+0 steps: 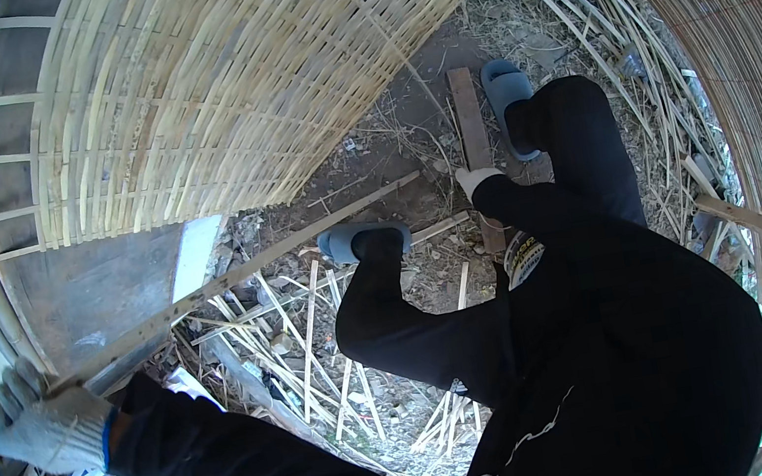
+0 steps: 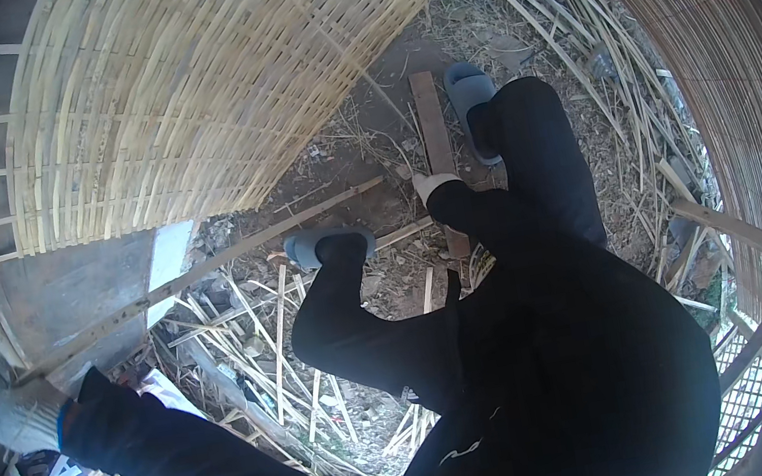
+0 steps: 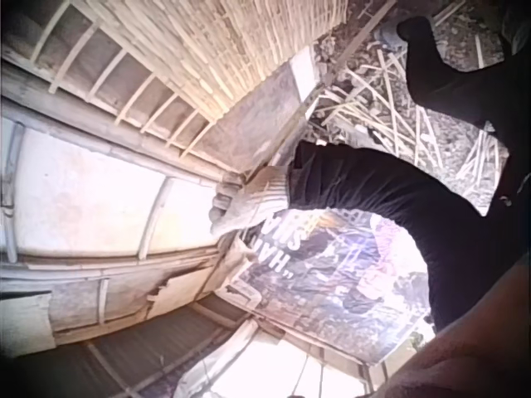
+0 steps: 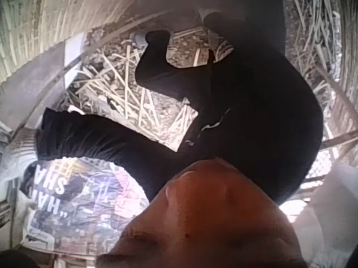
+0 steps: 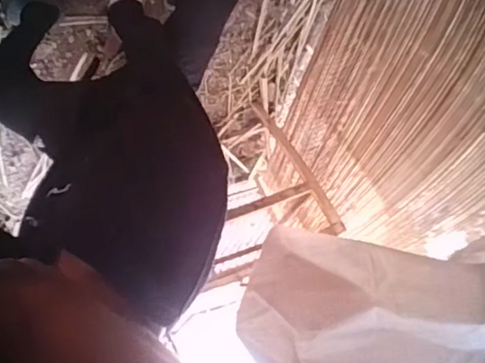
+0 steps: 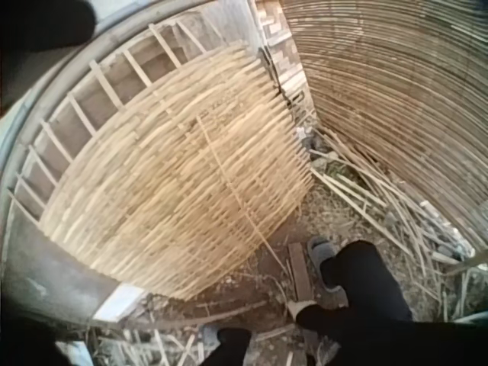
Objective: The person shaves layers from a wooden strip using a knife. They hold the wood by hand and pull the knife along its length to remove shavings, then place the piece on the ground.
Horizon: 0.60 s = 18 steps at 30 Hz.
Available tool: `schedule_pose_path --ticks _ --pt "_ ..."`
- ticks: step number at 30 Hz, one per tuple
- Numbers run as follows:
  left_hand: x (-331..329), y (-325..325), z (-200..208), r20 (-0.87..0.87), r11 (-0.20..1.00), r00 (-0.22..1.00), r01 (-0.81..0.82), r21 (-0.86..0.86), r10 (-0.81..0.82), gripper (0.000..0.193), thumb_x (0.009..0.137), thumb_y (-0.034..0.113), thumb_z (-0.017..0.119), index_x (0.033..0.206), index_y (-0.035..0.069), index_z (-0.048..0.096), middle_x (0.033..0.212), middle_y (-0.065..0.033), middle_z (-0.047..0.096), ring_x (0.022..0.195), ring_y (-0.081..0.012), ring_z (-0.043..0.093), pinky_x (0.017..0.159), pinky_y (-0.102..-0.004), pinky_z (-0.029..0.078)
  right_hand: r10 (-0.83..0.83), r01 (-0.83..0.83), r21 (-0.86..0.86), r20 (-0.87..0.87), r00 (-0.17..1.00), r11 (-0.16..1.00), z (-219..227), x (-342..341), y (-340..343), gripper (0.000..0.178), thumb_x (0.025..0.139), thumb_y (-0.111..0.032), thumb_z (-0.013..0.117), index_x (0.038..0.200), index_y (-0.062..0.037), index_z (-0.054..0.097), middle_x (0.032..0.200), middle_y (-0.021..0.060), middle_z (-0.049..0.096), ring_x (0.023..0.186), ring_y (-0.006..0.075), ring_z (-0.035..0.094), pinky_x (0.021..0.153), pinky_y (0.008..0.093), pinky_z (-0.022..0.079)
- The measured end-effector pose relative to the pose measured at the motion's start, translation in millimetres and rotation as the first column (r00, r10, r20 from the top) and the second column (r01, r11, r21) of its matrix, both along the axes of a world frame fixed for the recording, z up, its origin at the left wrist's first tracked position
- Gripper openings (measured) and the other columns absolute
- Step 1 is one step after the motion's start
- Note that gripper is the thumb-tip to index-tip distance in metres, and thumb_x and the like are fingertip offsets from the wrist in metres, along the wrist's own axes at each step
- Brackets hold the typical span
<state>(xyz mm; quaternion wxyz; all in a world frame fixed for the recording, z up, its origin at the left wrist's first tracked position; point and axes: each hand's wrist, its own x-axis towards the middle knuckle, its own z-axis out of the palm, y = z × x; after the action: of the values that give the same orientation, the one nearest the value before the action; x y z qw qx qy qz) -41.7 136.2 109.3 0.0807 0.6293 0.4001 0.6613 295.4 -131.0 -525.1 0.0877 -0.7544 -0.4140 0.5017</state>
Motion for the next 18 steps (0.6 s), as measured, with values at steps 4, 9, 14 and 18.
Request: schedule_pose_path --ticks 4,9,14,18 --pt "-67.6 -49.4 19.5 -0.756 0.732 -0.030 -0.227 0.642 0.654 0.036 0.095 0.022 0.042 0.116 0.000 0.061 0.111 -0.0096 0.069 0.107 -0.0265 0.065 0.096 -0.0359 0.050 0.180 -0.190 0.094 0.102 0.978 0.977 36.8 -31.3 7.6 0.039 0.094 -0.017 0.043 0.132 -0.0077 0.048 0.090 0.0259 0.067 0.087 0.0420 0.067 0.074 0.0511 0.052" --pt "-16.4 -88.6 4.9 -0.470 0.874 0.752 -0.298 0.384 0.463 0.022 0.093 0.017 0.057 0.104 -0.003 0.059 0.099 -0.0099 0.071 0.095 -0.0211 0.069 0.083 -0.0315 0.055 -0.087 0.077 0.182 0.045 0.995 0.980 38.6 -12.3 31.4 0.025 0.092 -0.023 0.052 0.109 -0.0060 0.055 0.088 0.0259 0.066 0.084 0.0423 0.066 0.071 0.0511 0.051" --pt "-45.2 -121.2 -1.5 -0.627 0.727 0.371 -0.408 0.553 0.685 0.019 0.095 0.017 0.052 0.095 -0.002 0.057 0.086 -0.0097 0.068 0.080 -0.0180 0.068 0.069 -0.0272 0.056 -0.493 0.478 0.453 -0.094 0.865 0.752 55.0 -11.2 58.4 0.025 0.091 -0.030 0.059 0.095 -0.0055 0.059 0.081 0.0218 0.064 0.078 0.0348 0.066 0.069 0.0422 0.050" --pt "-58.5 -133.8 6.7 0.108 0.892 0.889 0.451 -0.024 -0.446 0.025 0.098 0.017 0.041 0.094 -0.004 0.054 0.080 -0.0097 0.055 0.068 -0.0189 0.056 0.072 -0.0304 0.053 -0.751 0.716 0.606 -0.279 0.598 0.346 5.2 48.2 110.3 0.019 0.094 -0.020 0.056 0.096 -0.0037 0.065 0.075 0.0080 0.066 0.074 0.0226 0.064 0.074 0.0318 0.049"
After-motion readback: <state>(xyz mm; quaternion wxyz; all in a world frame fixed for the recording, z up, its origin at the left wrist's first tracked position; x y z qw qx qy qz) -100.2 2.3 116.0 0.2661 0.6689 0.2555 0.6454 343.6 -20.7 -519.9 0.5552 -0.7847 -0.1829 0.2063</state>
